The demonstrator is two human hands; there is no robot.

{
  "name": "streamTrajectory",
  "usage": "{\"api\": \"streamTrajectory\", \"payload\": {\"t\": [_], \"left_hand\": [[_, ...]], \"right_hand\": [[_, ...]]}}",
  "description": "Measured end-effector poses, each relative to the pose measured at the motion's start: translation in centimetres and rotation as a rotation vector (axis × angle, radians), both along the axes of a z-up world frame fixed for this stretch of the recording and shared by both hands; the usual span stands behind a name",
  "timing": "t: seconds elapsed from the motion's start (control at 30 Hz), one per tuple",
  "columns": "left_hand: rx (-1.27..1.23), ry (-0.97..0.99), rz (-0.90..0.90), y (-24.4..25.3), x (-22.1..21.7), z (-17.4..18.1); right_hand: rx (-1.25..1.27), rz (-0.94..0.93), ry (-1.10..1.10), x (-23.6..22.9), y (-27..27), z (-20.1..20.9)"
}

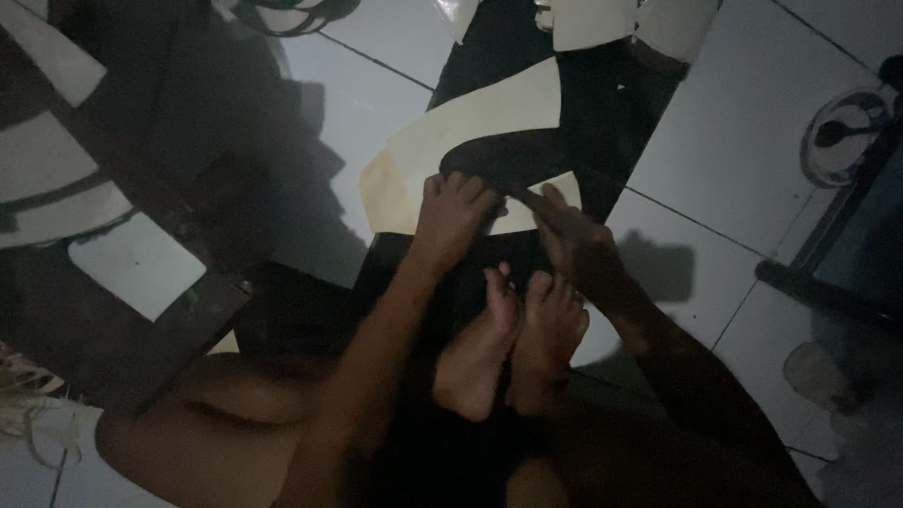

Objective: The person sits on the floor and uses a knife to cut a U-shaped piece of light-colored material on a dark work surface. They repeatedly trim the edges, flip the piece, and stack the finished cutouts with others nearby.

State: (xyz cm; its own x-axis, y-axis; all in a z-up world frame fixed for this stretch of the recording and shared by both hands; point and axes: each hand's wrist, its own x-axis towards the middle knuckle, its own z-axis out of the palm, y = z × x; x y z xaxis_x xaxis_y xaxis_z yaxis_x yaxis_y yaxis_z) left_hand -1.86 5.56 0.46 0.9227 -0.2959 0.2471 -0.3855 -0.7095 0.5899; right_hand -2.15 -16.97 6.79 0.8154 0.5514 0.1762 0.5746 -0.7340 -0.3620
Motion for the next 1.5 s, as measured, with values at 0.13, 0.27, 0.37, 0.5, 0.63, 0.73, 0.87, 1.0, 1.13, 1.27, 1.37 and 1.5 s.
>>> {"api": "streamTrajectory", "payload": {"t": [0.13,0.27,0.37,0.5,0.63,0.73,0.87,1.0,1.13,1.27,1.37,1.5], "left_hand": [[-0.012,0.023,-0.011,0.1,-0.1,0.1],[-0.019,0.045,0.005,0.0,0.0,0.2],[0.032,0.104,-0.003,-0.9,0.9,0.1],[-0.042,0.325,-0.021,-4.0,1.4,0.3],[-0.147,0.126,0.177,-6.9,1.4,0.5],[-0.156,0.095,0.142,-6.4,0.6,0.5],[-0.156,0.085,0.089,-4.7,-0.4,0.8],[-0.155,0.018,0.095,-4.6,-0.2,1.0],[-0.159,0.106,0.072,-4.8,-0.7,0.9],[-0.168,0.121,0.052,-4.3,-0.3,1.2],[-0.117,0.115,0.054,-4.5,-0.4,1.1],[-0.148,0.116,0.048,-4.5,-0.3,0.8]], "right_hand": [[-0.072,0.047,-0.010,-0.3,-0.2,-0.9],[-0.015,0.010,0.155,-0.5,-0.4,-1.3],[-0.125,0.050,-0.083,-0.4,-0.6,-0.6],[-0.053,-0.097,-0.026,-0.5,-1.0,1.1],[-0.153,-0.232,0.216,0.0,-1.3,1.7],[-0.106,-0.179,0.107,0.2,-1.8,1.7],[-0.111,-0.101,-0.065,0.8,-2.8,1.6],[-0.189,-0.069,-0.033,1.4,-3.9,0.9],[-0.286,-0.030,-0.323,1.0,-4.7,-0.8],[-0.259,0.010,-0.359,1.3,-5.4,-2.4],[-0.374,-0.058,-0.222,1.2,-6.3,-3.4],[-0.254,-0.025,-0.291,1.2,-6.4,-3.7]]}}
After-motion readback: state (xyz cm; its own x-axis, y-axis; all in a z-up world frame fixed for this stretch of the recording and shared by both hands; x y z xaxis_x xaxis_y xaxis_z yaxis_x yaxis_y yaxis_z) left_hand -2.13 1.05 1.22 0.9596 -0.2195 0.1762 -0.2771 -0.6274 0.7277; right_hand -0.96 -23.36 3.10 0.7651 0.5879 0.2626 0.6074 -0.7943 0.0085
